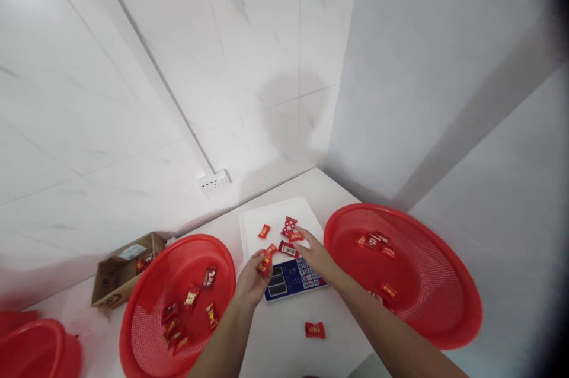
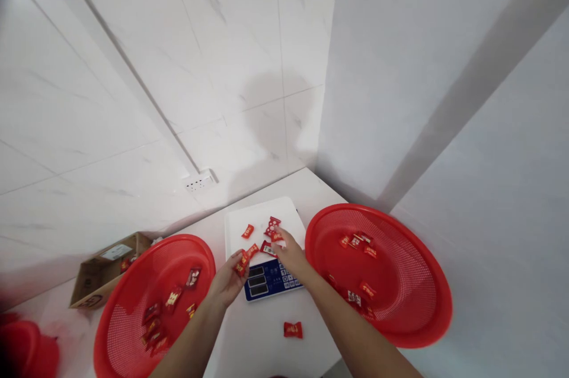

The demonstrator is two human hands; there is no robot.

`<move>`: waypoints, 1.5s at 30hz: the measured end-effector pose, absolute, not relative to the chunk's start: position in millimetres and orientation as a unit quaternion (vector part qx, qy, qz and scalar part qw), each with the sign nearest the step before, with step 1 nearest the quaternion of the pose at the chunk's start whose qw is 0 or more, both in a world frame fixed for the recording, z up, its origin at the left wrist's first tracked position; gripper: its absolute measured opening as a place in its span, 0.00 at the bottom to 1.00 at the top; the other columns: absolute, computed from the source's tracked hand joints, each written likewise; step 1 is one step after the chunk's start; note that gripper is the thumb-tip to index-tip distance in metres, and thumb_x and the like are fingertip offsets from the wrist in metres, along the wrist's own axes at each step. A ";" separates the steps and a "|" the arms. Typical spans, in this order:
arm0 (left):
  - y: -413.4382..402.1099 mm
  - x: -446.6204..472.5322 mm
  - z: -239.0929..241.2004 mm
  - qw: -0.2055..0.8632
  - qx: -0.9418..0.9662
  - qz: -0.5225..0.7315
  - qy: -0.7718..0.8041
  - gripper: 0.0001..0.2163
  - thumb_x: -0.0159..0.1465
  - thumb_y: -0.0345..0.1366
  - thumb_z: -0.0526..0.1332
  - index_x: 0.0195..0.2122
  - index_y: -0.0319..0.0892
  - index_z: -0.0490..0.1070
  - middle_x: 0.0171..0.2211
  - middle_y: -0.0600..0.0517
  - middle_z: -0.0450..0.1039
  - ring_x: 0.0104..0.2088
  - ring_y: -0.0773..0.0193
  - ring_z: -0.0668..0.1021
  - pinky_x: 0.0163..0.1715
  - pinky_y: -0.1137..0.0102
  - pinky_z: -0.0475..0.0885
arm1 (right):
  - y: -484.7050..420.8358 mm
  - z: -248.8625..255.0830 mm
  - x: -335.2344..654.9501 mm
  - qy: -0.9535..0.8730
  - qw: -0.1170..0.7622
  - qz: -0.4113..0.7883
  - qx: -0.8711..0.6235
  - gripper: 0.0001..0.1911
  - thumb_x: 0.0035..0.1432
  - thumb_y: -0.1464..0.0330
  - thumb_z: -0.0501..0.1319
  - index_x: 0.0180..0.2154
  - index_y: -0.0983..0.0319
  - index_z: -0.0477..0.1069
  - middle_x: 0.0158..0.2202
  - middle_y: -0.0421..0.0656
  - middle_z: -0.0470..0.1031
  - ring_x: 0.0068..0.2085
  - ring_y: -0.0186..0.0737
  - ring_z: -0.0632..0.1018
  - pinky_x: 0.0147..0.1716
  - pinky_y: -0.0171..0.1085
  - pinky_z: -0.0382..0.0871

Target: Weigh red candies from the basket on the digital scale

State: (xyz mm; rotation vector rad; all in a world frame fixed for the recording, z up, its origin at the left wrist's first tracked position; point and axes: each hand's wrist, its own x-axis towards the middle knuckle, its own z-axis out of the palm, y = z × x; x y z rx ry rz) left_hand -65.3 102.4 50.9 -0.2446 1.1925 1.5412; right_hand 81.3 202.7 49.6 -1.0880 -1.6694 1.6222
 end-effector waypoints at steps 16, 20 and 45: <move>1.1 -37.9 13.6 0.566 -0.171 0.583 0.557 0.06 0.54 0.26 0.60 0.33 0.39 0.65 0.25 0.53 0.70 0.22 0.71 0.74 0.23 0.77 0.69 | 98.1 -78.4 158.6 -0.853 -0.054 0.375 -0.360 0.13 0.48 0.77 0.51 0.31 0.61 0.72 0.37 0.44 0.71 0.42 0.41 0.69 0.40 0.36 0.60; 0.8 -31.4 16.0 0.579 -0.157 0.568 0.563 0.06 0.54 0.27 0.60 0.33 0.39 0.64 0.24 0.52 0.70 0.22 0.70 0.74 0.23 0.76 0.68 | 110.4 -59.0 143.3 -0.721 0.020 0.564 -0.401 0.09 0.53 0.67 0.53 0.30 0.63 0.70 0.29 0.42 0.72 0.34 0.38 0.72 0.36 0.36 0.64; 7.8 2.3 25.5 0.598 0.015 0.518 0.612 0.16 0.48 0.26 0.62 0.38 0.41 0.64 0.34 0.49 0.70 0.30 0.67 0.75 0.33 0.70 0.69 | 104.6 4.4 137.0 -0.549 0.124 0.733 -0.383 0.10 0.43 0.66 0.60 0.30 0.64 0.67 0.19 0.35 0.67 0.20 0.30 0.68 0.20 0.31 0.62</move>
